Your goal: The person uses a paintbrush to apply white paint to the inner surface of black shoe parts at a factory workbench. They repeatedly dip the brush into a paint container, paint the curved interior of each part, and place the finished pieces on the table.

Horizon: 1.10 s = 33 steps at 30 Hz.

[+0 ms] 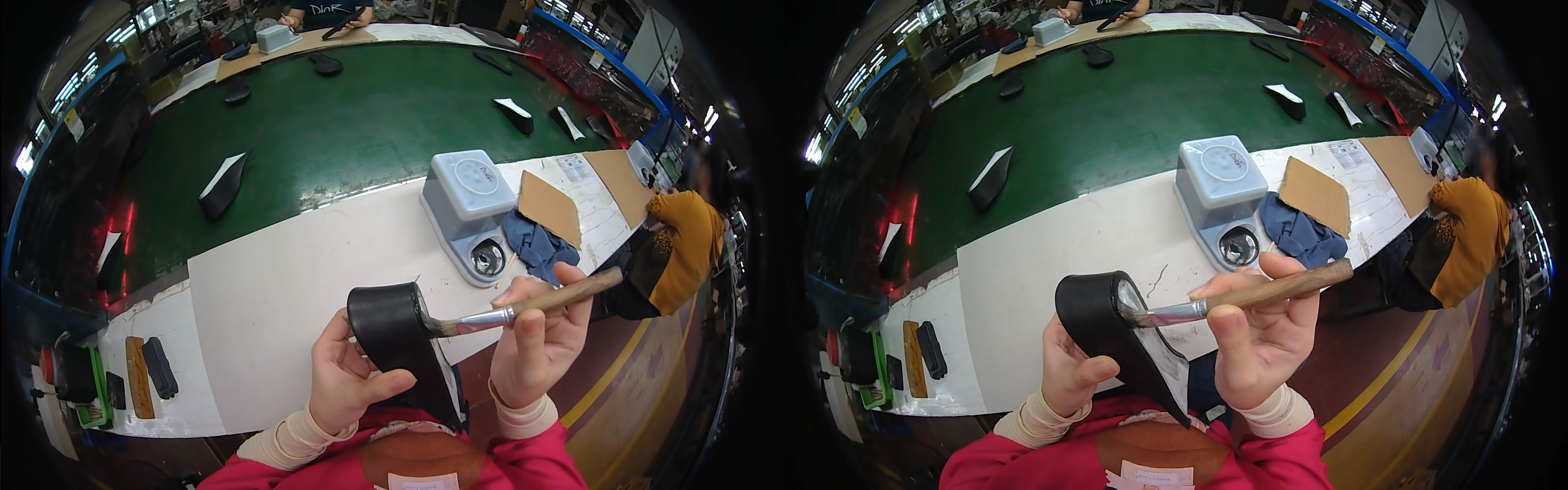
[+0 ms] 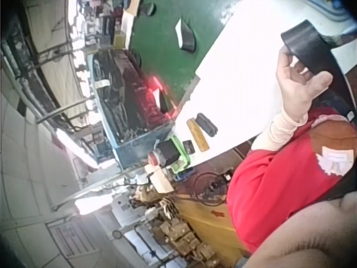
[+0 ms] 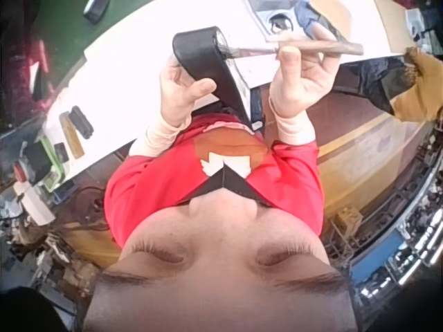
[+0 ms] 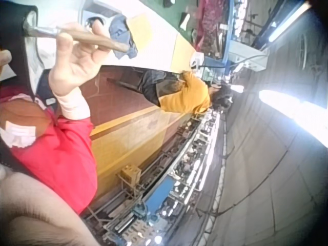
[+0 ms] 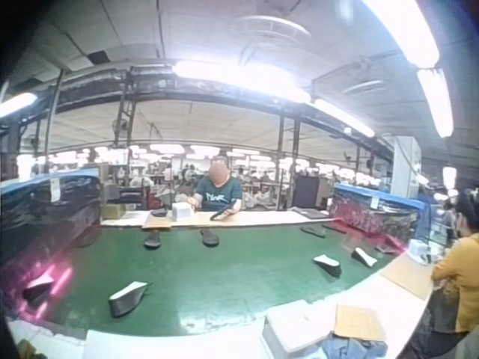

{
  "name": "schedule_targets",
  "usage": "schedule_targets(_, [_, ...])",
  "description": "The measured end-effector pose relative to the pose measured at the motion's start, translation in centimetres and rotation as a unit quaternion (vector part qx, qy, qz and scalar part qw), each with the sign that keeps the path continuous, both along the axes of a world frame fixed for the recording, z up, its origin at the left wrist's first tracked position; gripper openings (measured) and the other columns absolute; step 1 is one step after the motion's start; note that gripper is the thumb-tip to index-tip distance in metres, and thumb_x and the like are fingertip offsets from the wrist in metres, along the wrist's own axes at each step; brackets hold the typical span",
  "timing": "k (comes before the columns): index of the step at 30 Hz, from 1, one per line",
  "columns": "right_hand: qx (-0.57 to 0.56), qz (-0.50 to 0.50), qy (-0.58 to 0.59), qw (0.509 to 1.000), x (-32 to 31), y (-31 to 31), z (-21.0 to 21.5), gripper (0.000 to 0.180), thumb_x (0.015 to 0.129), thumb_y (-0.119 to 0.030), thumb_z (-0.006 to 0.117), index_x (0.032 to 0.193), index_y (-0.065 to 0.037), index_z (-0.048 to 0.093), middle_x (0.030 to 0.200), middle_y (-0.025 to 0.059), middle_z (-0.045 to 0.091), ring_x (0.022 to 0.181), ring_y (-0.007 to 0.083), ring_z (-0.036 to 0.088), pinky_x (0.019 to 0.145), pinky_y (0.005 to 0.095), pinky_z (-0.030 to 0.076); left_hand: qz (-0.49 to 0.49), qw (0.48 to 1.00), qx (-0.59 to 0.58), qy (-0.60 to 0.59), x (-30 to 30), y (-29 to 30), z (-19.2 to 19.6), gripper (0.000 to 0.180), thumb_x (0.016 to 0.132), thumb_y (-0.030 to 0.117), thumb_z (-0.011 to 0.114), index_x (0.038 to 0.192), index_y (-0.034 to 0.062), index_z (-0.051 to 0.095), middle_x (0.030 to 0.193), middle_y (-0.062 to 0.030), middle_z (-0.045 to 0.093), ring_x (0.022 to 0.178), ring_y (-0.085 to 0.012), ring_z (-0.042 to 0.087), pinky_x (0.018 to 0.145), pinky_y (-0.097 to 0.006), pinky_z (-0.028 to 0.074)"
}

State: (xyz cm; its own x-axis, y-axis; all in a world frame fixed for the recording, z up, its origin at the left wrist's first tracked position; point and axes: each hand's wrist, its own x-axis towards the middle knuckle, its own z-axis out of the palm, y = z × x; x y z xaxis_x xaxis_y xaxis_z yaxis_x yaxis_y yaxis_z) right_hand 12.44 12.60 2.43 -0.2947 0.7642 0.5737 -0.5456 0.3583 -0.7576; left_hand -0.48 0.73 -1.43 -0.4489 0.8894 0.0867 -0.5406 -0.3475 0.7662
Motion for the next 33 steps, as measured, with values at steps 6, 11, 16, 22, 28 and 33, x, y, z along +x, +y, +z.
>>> schedule_targets(6, [0.074, -0.021, -0.029, 0.997, 0.12, 0.25, 0.04, 0.051, 0.084, -0.008, 0.063, 0.124, -0.001, 0.033, 0.083, 0.0146, 0.065, 0.074, 0.0103, 0.053, 0.077, 0.0251, 0.039, 0.02, 0.999, -0.031, 0.007, 0.04, -0.18, 0.3, 0.065, 0.064, 0.002, 0.081, 0.114, -0.0021, 0.041, 0.111, -0.0103, 0.055, 0.102, -0.0179, 0.058, 0.085, -0.032, 0.052])
schedule_targets(11, [0.107, -0.021, -0.041, 0.993, 0.44, 0.11, 0.37, 0.053, 0.082, -0.004, 0.065, 0.123, -0.001, 0.032, 0.086, 0.0172, 0.064, 0.072, 0.0104, 0.054, 0.072, 0.0233, 0.041, 0.043, 0.997, -0.054, 0.039, -0.01, -0.14, 0.59, 0.066, 0.061, 0.004, 0.084, 0.111, -0.0014, 0.041, 0.109, -0.0113, 0.056, 0.101, -0.0185, 0.058, 0.084, -0.032, 0.053])
schedule_targets(16, [0.136, 0.001, -0.055, 0.989, 0.68, 0.24, 0.64, 0.054, 0.081, -0.001, 0.064, 0.123, -0.001, 0.031, 0.087, 0.02, 0.063, 0.07, 0.0107, 0.054, 0.068, 0.0216, 0.042, 0.054, 0.995, -0.067, 0.051, -0.12, -0.15, 0.85, 0.066, 0.06, 0.004, 0.084, 0.111, -0.0011, 0.042, 0.108, -0.0115, 0.057, 0.101, -0.0184, 0.058, 0.085, -0.033, 0.053])
schedule_targets(22, [0.156, 0.008, -0.069, 0.985, 0.75, 0.33, 0.51, 0.053, 0.081, 0.0, 0.064, 0.123, -0.002, 0.032, 0.088, 0.0211, 0.063, 0.07, 0.0113, 0.055, 0.07, 0.0222, 0.042, 0.062, 0.995, -0.067, 0.033, 0.01, -0.15, 0.87, 0.065, 0.061, 0.003, 0.084, 0.111, -0.0007, 0.042, 0.108, -0.0109, 0.057, 0.1, -0.0177, 0.059, 0.084, -0.032, 0.053])
schedule_targets(28, [0.185, 0.003, -0.082, 0.979, 0.8, 0.54, 0.43, 0.054, 0.079, 0.002, 0.065, 0.123, -0.003, 0.033, 0.086, 0.0195, 0.065, 0.07, 0.0119, 0.053, 0.078, 0.0267, 0.038, 0.063, 0.996, -0.067, 0.021, -0.03, -0.16, 0.86, 0.065, 0.061, 0.002, 0.083, 0.111, -0.0004, 0.042, 0.107, -0.0108, 0.057, 0.099, -0.0171, 0.059, 0.084, -0.031, 0.053])
schedule_targets(33, [0.204, -0.006, -0.082, 0.976, 0.69, 0.71, 0.29, 0.055, 0.077, 0.002, 0.066, 0.123, -0.005, 0.035, 0.082, 0.0169, 0.066, 0.07, 0.0118, 0.05, 0.083, 0.0314, 0.033, 0.057, 0.997, -0.06, 0.005, -0.01, -0.22, 0.95, 0.064, 0.062, 0.001, 0.082, 0.112, -0.0009, 0.041, 0.107, -0.0113, 0.057, 0.099, -0.0175, 0.059, 0.084, -0.031, 0.053])
